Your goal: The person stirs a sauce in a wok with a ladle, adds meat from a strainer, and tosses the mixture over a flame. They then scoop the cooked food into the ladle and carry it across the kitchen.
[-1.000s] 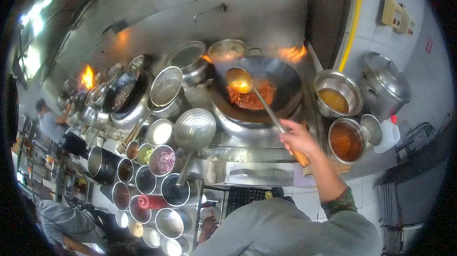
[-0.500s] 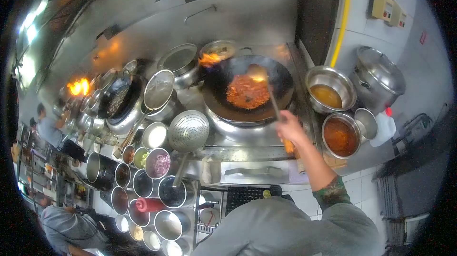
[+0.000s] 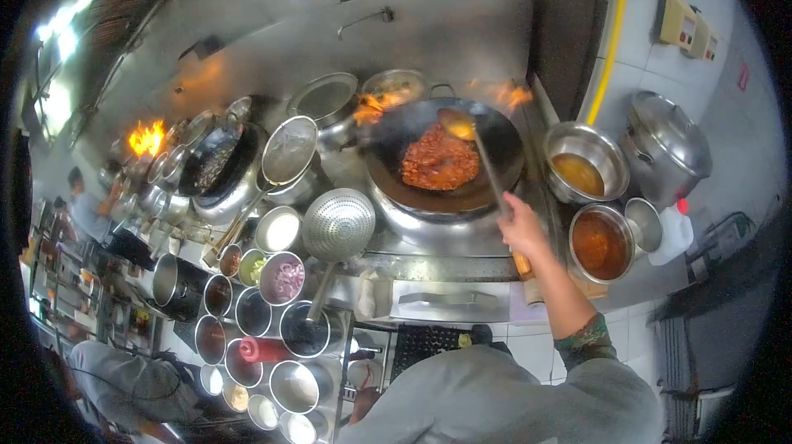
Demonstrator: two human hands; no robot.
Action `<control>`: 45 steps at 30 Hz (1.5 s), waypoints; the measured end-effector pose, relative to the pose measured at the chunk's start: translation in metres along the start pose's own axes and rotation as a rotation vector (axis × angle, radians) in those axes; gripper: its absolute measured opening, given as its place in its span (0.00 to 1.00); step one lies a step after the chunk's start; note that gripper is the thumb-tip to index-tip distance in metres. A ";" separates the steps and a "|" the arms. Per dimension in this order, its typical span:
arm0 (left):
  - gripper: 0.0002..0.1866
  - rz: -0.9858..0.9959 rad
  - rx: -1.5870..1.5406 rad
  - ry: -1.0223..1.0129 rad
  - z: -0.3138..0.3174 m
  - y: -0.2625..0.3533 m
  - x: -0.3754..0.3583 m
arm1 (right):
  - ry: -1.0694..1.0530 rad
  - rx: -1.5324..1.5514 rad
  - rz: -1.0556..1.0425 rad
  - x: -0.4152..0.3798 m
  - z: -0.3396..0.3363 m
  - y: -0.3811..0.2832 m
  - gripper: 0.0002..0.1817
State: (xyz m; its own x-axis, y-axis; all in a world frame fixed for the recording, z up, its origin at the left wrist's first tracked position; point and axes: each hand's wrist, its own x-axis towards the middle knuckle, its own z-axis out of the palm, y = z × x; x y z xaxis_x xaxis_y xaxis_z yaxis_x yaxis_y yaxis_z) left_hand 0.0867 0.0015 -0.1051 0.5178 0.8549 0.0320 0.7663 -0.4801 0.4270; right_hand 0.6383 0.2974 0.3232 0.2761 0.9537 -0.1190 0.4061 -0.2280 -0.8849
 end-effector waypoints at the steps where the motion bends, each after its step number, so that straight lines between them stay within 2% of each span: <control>1: 0.09 -0.052 0.000 0.135 0.018 0.010 -0.001 | 0.050 0.003 0.011 0.006 0.001 0.006 0.37; 4: 0.09 -0.114 0.241 -0.540 0.031 0.017 -0.025 | 0.029 0.233 0.059 0.036 0.011 0.018 0.34; 5: 0.08 -0.048 0.279 -0.471 0.035 0.014 -0.028 | -0.074 0.342 0.124 0.038 0.010 0.009 0.34; 8: 0.08 0.130 0.384 -0.271 0.042 0.006 -0.041 | -0.229 0.426 0.129 0.026 0.008 -0.004 0.34; 9: 0.08 0.177 0.272 -0.335 0.038 0.001 -0.036 | -0.259 0.393 0.133 0.015 0.004 -0.006 0.34; 11: 0.10 0.268 0.048 -0.447 0.038 -0.024 -0.002 | -0.290 0.325 0.009 -0.014 -0.007 0.006 0.35; 12: 0.14 0.032 -0.089 -0.404 0.025 -0.023 0.015 | -0.220 0.164 -0.014 -0.039 -0.016 -0.005 0.34; 13: 0.17 -0.195 -0.242 -0.320 -0.069 0.034 0.074 | -0.151 0.002 -0.032 -0.062 -0.030 -0.019 0.34; 14: 0.21 -0.692 -0.791 -0.237 -0.157 0.097 0.130 | -0.188 -0.062 -0.044 -0.074 -0.048 -0.026 0.34; 15: 0.21 -0.563 -0.611 -0.149 -0.219 0.137 0.173 | -0.224 -0.128 -0.054 -0.082 -0.070 -0.027 0.34; 16: 0.21 -0.553 -0.719 -0.045 -0.227 0.145 0.204 | -0.257 -0.193 -0.066 -0.085 -0.082 -0.028 0.34; 17: 0.23 -0.529 -0.646 -0.117 -0.279 0.176 0.246 | -0.269 -0.306 -0.084 -0.081 -0.086 -0.031 0.34; 18: 0.24 -0.374 -0.645 0.027 -0.294 0.190 0.281 | -0.281 -0.419 -0.099 -0.077 -0.089 -0.035 0.33; 19: 0.25 -0.155 -0.358 0.167 -0.294 0.193 0.318 | -0.293 -0.535 -0.112 -0.073 -0.094 -0.036 0.33; 21: 0.27 0.093 -0.333 0.327 -0.324 0.229 0.398 | -0.176 -0.711 -0.271 -0.043 -0.091 -0.009 0.33; 22: 0.27 0.258 -0.154 0.571 -0.325 0.242 0.435 | -0.117 -0.794 -0.353 -0.034 -0.092 0.000 0.33; 24: 0.24 0.275 -0.098 0.518 -0.310 0.251 0.486 | -0.135 -0.825 -0.409 -0.039 -0.115 -0.019 0.33; 25: 0.21 0.230 -0.076 0.444 -0.311 0.256 0.489 | -0.146 -0.839 -0.433 -0.046 -0.128 -0.028 0.32; 27: 0.18 0.135 -0.034 0.291 -0.310 0.266 0.493 | -0.274 -0.706 -0.346 -0.068 -0.167 -0.041 0.32; 28: 0.14 0.150 -0.048 0.338 -0.313 0.271 0.488 | -0.327 -0.635 -0.308 -0.075 -0.184 -0.052 0.32; 31: 0.09 0.198 -0.161 0.466 -0.344 0.301 0.456 | -0.457 -0.550 0.190 -0.093 -0.207 -0.089 0.32; 34: 0.10 0.201 -0.125 0.515 -0.339 0.298 0.472 | -0.424 -0.532 0.128 -0.072 -0.189 -0.079 0.32; 35: 0.08 0.258 -0.174 0.565 -0.329 0.289 0.484 | -0.340 -0.651 -0.160 -0.047 -0.180 -0.044 0.32; 36: 0.08 0.237 -0.123 0.562 -0.313 0.279 0.487 | -0.248 -0.758 -0.452 -0.025 -0.170 -0.010 0.32; 38: 0.09 0.200 -0.016 0.555 -0.284 0.264 0.488 | -0.153 -0.843 -0.338 -0.024 -0.144 -0.013 0.32; 39: 0.09 0.307 0.087 0.511 -0.275 0.254 0.481 | -0.103 -0.887 -0.281 -0.025 -0.136 -0.016 0.33; 41: 0.07 0.270 0.018 0.494 -0.272 0.259 0.444 | -0.083 -0.876 -0.261 -0.048 -0.151 -0.020 0.32; 42: 0.07 0.307 -0.039 0.546 -0.289 0.269 0.437 | -0.078 -0.870 -0.260 -0.058 -0.161 -0.022 0.32; 44: 0.06 0.360 -0.155 0.648 -0.326 0.295 0.414 | -0.172 -0.659 -0.535 -0.061 -0.192 -0.010 0.32; 45: 0.06 0.250 -0.060 0.587 -0.346 0.303 0.420 | -0.234 -0.673 -0.423 -0.068 -0.195 -0.028 0.32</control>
State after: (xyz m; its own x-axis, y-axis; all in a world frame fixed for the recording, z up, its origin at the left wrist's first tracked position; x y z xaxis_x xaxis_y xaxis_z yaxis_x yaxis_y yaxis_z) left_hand 0.4043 0.2830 0.3502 0.3711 0.6918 0.6195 0.6178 -0.6819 0.3915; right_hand 0.7780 0.2010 0.4436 -0.1753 0.9845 0.0075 0.8899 0.1618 -0.4264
